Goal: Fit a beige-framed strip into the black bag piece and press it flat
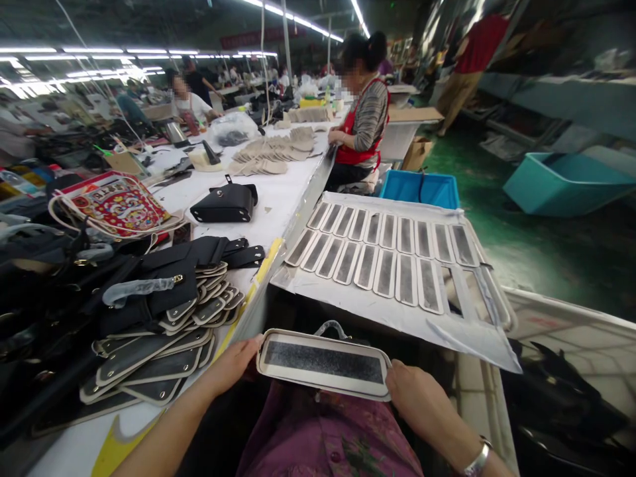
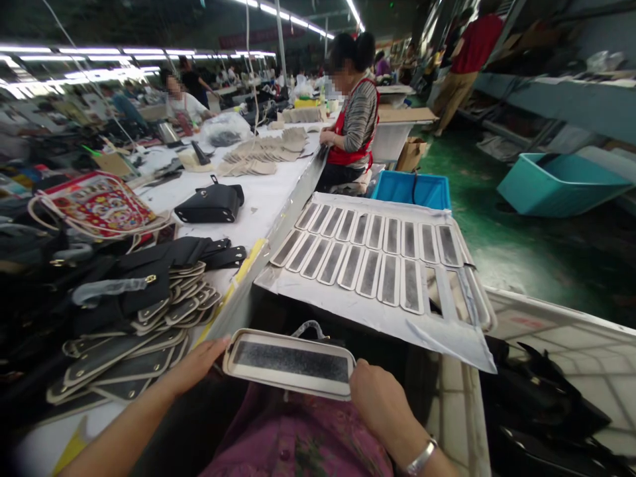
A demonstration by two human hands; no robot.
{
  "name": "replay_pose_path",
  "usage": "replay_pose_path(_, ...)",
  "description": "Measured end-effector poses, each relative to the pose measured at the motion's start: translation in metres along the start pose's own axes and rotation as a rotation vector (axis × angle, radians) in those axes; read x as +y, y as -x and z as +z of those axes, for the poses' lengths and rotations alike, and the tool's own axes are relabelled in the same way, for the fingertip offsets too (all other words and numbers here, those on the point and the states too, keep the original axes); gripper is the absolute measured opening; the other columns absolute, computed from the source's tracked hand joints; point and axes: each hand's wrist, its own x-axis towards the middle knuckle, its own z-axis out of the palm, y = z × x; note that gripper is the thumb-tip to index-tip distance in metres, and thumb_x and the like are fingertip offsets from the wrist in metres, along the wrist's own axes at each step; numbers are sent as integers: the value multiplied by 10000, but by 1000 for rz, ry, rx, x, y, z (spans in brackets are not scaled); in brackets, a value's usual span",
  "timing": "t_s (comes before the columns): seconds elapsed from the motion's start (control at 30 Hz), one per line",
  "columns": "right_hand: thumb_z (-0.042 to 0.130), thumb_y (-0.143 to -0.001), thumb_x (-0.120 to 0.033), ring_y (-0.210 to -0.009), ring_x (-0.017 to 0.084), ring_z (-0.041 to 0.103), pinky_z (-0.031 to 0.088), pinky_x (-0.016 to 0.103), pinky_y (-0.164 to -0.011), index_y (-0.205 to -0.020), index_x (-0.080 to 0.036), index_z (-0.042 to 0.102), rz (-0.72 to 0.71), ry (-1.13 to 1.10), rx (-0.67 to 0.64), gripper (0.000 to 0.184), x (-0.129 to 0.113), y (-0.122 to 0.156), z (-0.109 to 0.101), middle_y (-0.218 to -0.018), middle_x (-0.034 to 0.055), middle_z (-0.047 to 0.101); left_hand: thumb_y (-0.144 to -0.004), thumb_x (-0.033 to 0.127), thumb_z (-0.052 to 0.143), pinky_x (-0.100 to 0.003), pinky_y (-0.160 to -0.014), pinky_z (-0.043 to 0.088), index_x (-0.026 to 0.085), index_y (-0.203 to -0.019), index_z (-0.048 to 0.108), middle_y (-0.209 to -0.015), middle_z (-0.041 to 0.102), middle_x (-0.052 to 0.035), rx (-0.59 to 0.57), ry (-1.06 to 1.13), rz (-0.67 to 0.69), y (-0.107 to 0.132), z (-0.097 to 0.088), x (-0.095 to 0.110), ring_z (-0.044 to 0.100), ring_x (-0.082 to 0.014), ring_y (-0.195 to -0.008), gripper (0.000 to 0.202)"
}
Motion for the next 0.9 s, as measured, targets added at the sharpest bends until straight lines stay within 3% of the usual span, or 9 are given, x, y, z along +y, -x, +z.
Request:
replay_pose_path(0.07,363,-968,-58,-881,322,715,481,364,-707,-954,-78,651,25,-39,-1,290,2,0,0,-939,189,717,-944,624,54,-328,-767,528,137,-887,529,-898,635,-131,-23,373,-74,1,1,-6,623,-227,-864,683)
replay_pose_path(0.13,342,-989,-81,-890,318,713,474,365,-716,-966,-79,642,39,-80,0,301,3,-1,0,-932,186,718,-903,719,115,-338,-729,536,144,-832,509,-828,611,-126,-10,563,-97,1,3,-8,613,-235,-826,701)
replay_pose_path(0.23,324,-1011,-108,-905,308,709,465,360,-730,-964,-83,630,38,-124,-5,311,5,-1,-1,-931,181,718,-896,693,162,-306,-679,490,170,-786,465,-760,572,-82,40,240,-15,-2,5,-6,587,-209,-756,615)
replay_pose_path(0.37,314,-1022,-121,-906,300,705,459,357,-731,-949,-92,619,42,-168,-13,315,8,-4,-1,-912,163,719,-902,507,244,-319,-685,366,187,-706,401,-733,538,-72,107,-148,32,-7,5,-3,517,-204,-734,406)
replay_pose_path(0.6,323,-1007,-88,-911,313,703,470,366,-734,-960,-70,644,-25,-102,-57,325,14,-9,-1,-948,179,710,-941,350,246,-338,-766,338,177,-741,456,-843,596,-125,62,-291,76,-5,3,3,533,-232,-822,338)
replay_pose_path(0.9,416,-957,-80,-868,334,706,469,355,-665,-937,-79,671,-101,16,-21,256,15,-11,1,-935,190,710,-913,402,215,-340,-782,357,182,-754,458,-859,592,-115,3,-328,101,-4,-3,5,537,-232,-840,365)
